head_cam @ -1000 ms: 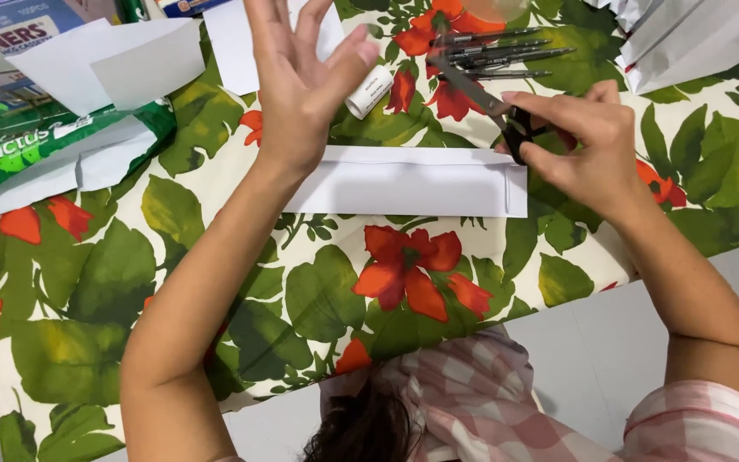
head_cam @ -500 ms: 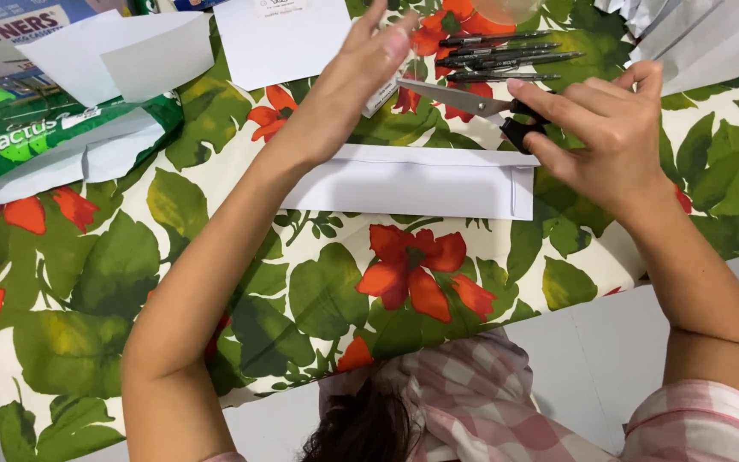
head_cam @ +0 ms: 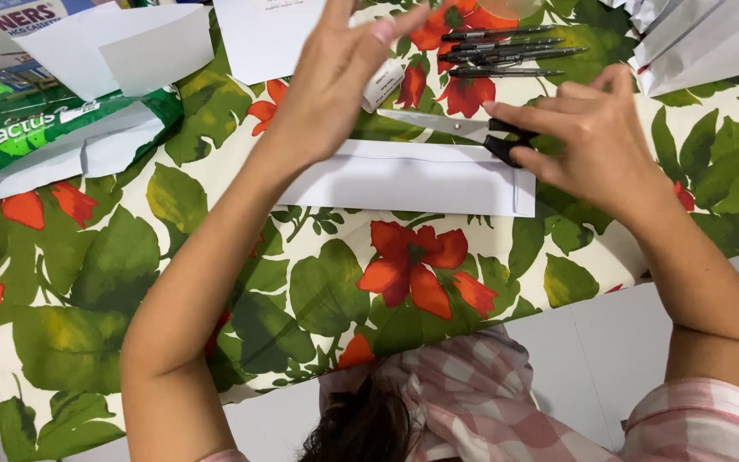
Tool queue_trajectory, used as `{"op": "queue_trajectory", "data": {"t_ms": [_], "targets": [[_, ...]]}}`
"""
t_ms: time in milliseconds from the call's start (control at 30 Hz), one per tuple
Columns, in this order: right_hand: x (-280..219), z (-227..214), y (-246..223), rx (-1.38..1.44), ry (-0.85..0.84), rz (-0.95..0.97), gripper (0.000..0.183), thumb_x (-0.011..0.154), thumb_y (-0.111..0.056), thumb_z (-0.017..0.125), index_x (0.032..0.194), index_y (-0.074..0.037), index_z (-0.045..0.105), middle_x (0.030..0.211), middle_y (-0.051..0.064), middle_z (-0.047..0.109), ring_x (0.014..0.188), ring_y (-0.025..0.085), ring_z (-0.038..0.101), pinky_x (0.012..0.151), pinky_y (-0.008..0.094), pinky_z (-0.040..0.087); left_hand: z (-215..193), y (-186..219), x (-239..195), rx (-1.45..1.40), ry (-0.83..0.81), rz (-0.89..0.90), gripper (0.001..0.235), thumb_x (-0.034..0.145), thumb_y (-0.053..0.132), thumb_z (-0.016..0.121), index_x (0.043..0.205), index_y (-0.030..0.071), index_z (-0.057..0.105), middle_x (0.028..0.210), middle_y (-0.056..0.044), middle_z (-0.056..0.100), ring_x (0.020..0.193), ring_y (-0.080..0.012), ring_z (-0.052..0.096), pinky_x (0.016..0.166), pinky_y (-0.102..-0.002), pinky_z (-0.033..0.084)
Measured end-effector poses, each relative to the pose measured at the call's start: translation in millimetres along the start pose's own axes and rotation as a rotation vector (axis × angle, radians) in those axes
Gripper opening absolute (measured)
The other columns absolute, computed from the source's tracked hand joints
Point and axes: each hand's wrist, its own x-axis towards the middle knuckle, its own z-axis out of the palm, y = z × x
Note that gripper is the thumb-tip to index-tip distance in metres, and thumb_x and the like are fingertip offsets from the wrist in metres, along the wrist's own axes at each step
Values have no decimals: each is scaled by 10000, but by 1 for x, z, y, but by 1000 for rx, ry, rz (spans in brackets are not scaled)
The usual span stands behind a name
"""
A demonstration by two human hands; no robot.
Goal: Folding paper into small bags and securing them with adhesive tape cut by scissors.
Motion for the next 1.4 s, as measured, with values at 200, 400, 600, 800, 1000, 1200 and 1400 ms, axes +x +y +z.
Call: {"op": "queue_trajectory", "data": {"t_ms": [200, 400, 600, 800, 1000, 1200, 1400], "targets": [[6, 15, 23, 294, -423, 445, 305, 743, -7, 729, 1018, 0, 598, 854, 133, 704, 704, 232, 689, 652, 344, 581, -3, 10, -1, -441, -75, 12, 739, 916, 608, 182, 1337, 39, 397, 1404, -159, 442, 1385, -307, 310, 1157, -486, 178], [1, 44, 67, 239, -577, 439, 291, 685, -308, 826, 778, -110, 634, 783, 37, 546, 749, 202, 514, 738, 344, 436, 14, 1, -4, -897, -251, -13, 844, 854, 743, 233, 1413, 121, 346, 1517, -112, 322, 1458, -266, 296, 1213, -575, 169], [11, 54, 84, 557, -661, 532, 122, 686, 52, 728, 703, -52, 667, 675, 20, 642, 653, 125, 567, 677, 265, 449, 21, 5, -12, -1195, -229, -34, 724, 925, 660, 322, 1435, 153, 400, 1512, -1, 351, 1470, -277, 354, 1200, -506, 357], [13, 54, 85, 509, -688, 519, 114, 676, 28, 729, 696, -71, 675, 637, 13, 608, 615, 131, 525, 616, 275, 402, 28, 13, -14, -1292, -132, -140, 734, 881, 609, 376, 1394, 83, 396, 1427, -46, 388, 1411, -309, 413, 1136, -518, 451], [23, 25, 57, 655, -666, 430, 182, 722, -53, 761, 899, -61, 718, 806, 40, 699, 651, 143, 589, 575, 276, 449, 45, 1, -18, -1211, -127, -37, 561, 961, 499, 483, 1361, 110, 428, 1416, -17, 411, 1368, -254, 438, 1106, -472, 469], [10, 28, -5, 1414, -60, 648, 195, 848, -105, 636, 1040, -81, 622, 1047, 21, 637, 843, 77, 614, 734, 169, 546, 61, -1, -19, -1214, -103, -65, 581, 927, 460, 569, 1370, 118, 416, 1458, -21, 387, 1340, -239, 454, 1129, -485, 441], [2, 29, -16, 1646, 10, 821, 75, 828, -110, 662, 867, -52, 636, 798, 26, 617, 570, 44, 398, 532, 158, 302, 74, 1, -14, -1191, -86, -103, 592, 896, 475, 579, 1342, 121, 414, 1447, -34, 380, 1322, -251, 466, 1089, -457, 452]]}}
